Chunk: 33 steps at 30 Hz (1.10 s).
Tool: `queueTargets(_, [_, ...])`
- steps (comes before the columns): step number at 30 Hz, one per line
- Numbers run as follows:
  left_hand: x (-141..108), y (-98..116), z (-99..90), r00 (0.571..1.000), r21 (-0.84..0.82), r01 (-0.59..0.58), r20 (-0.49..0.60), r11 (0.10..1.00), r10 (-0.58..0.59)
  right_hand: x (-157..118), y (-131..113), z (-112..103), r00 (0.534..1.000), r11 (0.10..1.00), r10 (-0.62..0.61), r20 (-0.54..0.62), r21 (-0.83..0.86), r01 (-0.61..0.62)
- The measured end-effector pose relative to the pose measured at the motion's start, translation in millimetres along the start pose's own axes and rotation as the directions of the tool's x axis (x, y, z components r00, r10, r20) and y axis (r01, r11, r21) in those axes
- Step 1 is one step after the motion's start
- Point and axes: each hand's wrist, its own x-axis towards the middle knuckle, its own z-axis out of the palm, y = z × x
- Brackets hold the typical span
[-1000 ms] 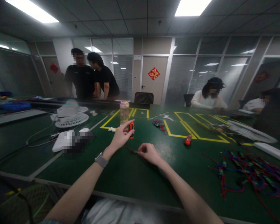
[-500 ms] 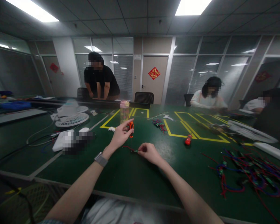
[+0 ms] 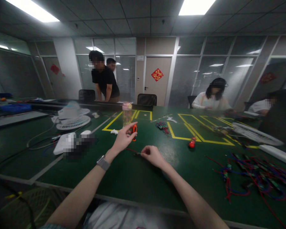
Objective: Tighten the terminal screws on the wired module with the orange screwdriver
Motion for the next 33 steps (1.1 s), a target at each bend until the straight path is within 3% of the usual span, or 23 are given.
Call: queueTargets(33, [-0.5, -4.8, 1.0, 0.999, 0.069, -0.031, -0.015, 0.997, 0.032, -4.1, -7.0, 2.0, 0.999, 0.999, -0.004, -0.039, -0.034, 0.003])
